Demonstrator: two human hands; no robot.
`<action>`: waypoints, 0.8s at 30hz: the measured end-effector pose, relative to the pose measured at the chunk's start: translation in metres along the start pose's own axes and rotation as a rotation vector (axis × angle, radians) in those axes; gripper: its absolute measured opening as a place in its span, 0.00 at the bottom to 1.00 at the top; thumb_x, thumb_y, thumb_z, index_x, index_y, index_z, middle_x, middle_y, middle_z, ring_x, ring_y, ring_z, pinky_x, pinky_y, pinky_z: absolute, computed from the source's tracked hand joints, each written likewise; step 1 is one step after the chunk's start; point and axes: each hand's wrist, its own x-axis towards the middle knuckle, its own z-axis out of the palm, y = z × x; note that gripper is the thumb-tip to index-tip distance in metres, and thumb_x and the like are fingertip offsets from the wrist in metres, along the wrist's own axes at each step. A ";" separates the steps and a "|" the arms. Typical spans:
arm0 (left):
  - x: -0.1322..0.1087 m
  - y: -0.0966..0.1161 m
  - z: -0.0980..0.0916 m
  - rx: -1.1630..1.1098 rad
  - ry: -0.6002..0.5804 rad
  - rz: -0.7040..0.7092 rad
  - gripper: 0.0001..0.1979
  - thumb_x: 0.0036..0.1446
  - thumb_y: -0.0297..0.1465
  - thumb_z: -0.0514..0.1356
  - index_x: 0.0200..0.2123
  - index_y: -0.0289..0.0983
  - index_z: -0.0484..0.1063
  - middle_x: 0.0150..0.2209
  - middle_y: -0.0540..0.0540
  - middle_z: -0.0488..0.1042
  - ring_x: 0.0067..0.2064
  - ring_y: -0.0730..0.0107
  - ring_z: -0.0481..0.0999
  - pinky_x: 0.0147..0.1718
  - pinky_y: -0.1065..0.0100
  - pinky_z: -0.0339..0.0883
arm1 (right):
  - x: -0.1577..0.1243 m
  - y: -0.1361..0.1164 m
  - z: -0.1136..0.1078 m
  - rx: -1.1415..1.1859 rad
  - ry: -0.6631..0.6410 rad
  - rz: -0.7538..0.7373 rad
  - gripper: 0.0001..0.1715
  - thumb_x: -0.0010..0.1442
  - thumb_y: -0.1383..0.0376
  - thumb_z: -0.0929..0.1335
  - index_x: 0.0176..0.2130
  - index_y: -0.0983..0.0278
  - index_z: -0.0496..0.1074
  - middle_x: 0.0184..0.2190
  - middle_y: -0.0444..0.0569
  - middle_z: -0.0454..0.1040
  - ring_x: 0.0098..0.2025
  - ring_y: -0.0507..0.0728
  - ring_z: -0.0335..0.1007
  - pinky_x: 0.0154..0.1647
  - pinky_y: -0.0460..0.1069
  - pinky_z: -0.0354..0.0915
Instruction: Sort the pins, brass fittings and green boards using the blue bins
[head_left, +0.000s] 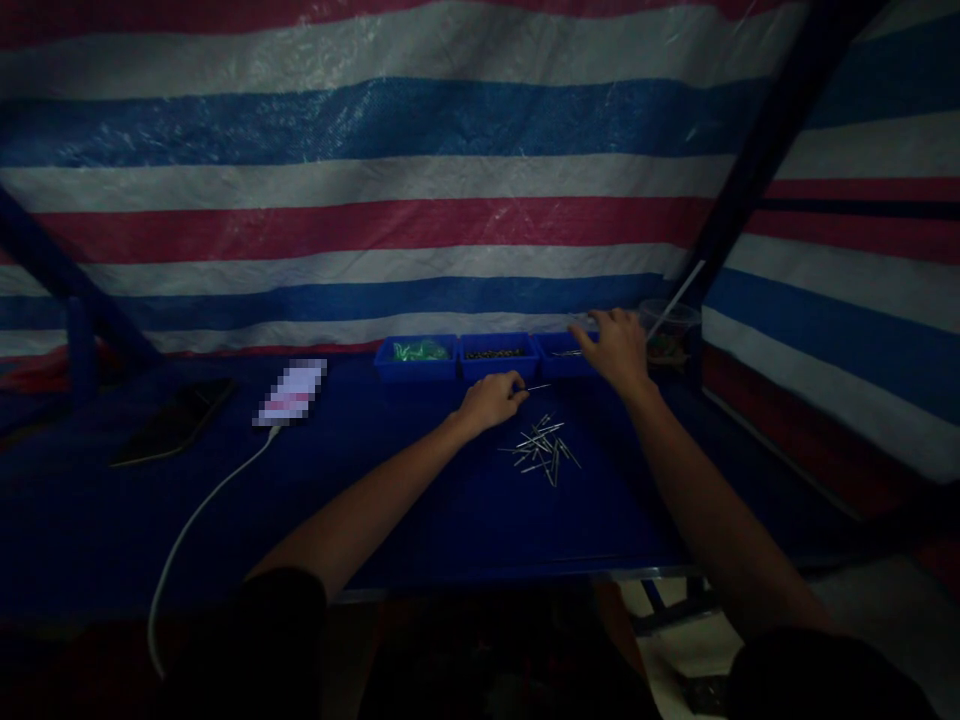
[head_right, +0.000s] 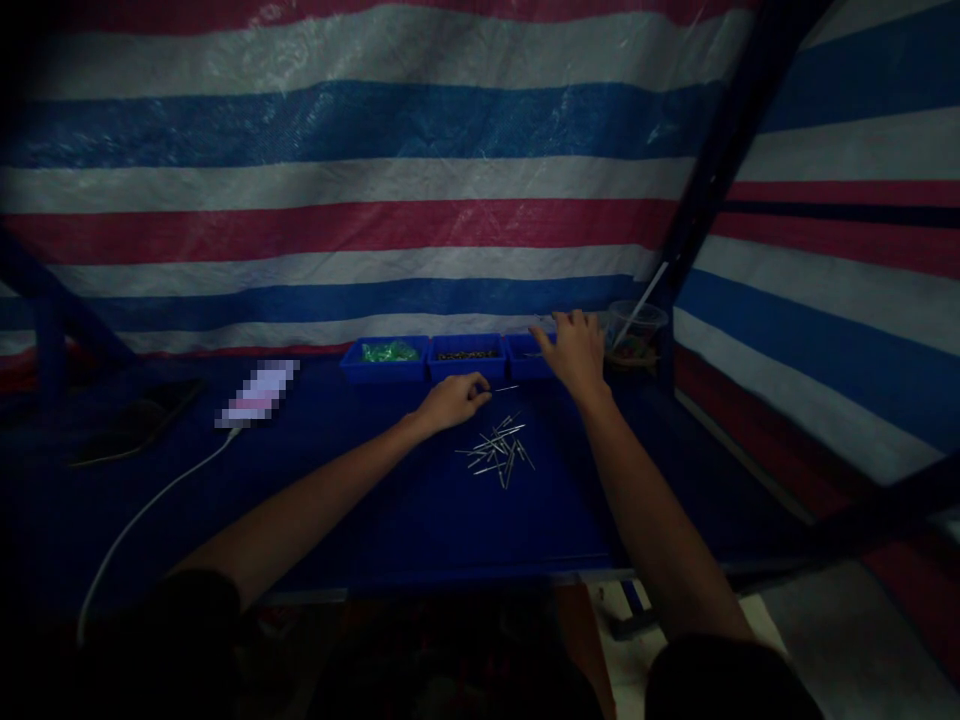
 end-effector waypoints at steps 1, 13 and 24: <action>0.009 0.005 0.005 0.072 -0.023 -0.010 0.13 0.58 0.39 0.56 0.45 0.42 0.70 0.39 0.46 0.76 0.40 0.62 0.76 0.38 0.66 0.67 | -0.002 0.008 0.005 -0.042 -0.038 0.042 0.31 0.62 0.49 0.59 0.50 0.70 0.70 0.46 0.64 0.70 0.49 0.70 0.60 0.44 0.59 0.57; 0.004 0.009 0.007 0.084 -0.050 -0.064 0.12 0.62 0.27 0.49 0.35 0.35 0.73 0.38 0.42 0.77 0.42 0.64 0.76 0.39 0.69 0.65 | -0.039 -0.030 0.013 0.190 -0.374 -0.445 0.13 0.61 0.59 0.63 0.41 0.63 0.72 0.39 0.53 0.74 0.47 0.63 0.61 0.44 0.55 0.56; -0.035 0.002 -0.016 -0.203 -0.044 0.170 0.11 0.59 0.30 0.56 0.45 0.36 0.68 0.32 0.48 0.72 0.36 0.68 0.71 0.37 0.68 0.64 | 0.003 -0.018 -0.011 0.215 0.161 -0.088 0.19 0.65 0.61 0.56 0.43 0.66 0.71 0.38 0.56 0.74 0.41 0.61 0.67 0.43 0.54 0.59</action>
